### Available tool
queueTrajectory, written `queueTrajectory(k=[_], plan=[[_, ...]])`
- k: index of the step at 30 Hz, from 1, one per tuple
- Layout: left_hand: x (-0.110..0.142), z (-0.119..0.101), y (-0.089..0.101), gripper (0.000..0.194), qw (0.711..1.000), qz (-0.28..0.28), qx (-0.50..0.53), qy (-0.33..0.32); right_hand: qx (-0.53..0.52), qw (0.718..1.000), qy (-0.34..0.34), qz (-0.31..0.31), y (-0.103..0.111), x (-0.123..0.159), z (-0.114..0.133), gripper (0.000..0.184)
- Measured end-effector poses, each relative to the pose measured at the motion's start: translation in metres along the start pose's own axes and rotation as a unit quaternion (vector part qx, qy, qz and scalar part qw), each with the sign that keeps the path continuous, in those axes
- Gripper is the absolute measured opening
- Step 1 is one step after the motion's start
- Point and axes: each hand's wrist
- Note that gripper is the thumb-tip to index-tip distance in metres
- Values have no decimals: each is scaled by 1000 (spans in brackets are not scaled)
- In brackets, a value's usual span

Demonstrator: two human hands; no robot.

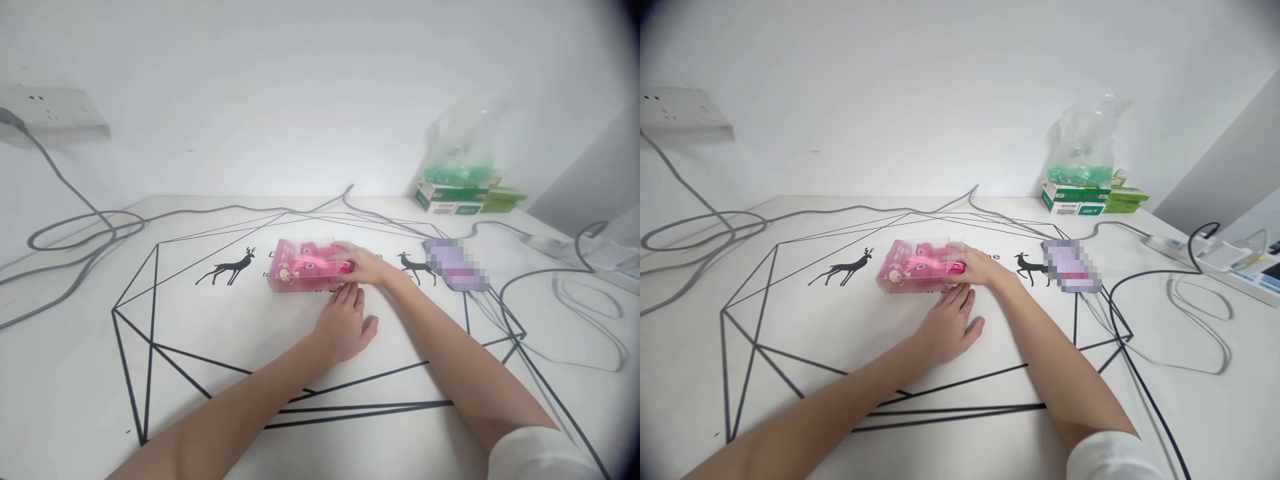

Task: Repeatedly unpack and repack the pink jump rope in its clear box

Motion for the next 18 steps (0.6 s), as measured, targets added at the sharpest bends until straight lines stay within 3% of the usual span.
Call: queueTrajectory(k=[12,18], plan=[[0,1,2,58,1000,3,7,-2,-3,999,-13,-46,1,4,-4,32],[-1,0,4,59,1000,1,20,-3,3,999,-42,-22,1,4,5,45]])
Point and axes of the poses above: each hand's wrist, its own x-axis away from the middle knuckle, its own y-axis out of the back of the hand, z = x × y, and after that the axes turned 5 degrees about z, right-handed
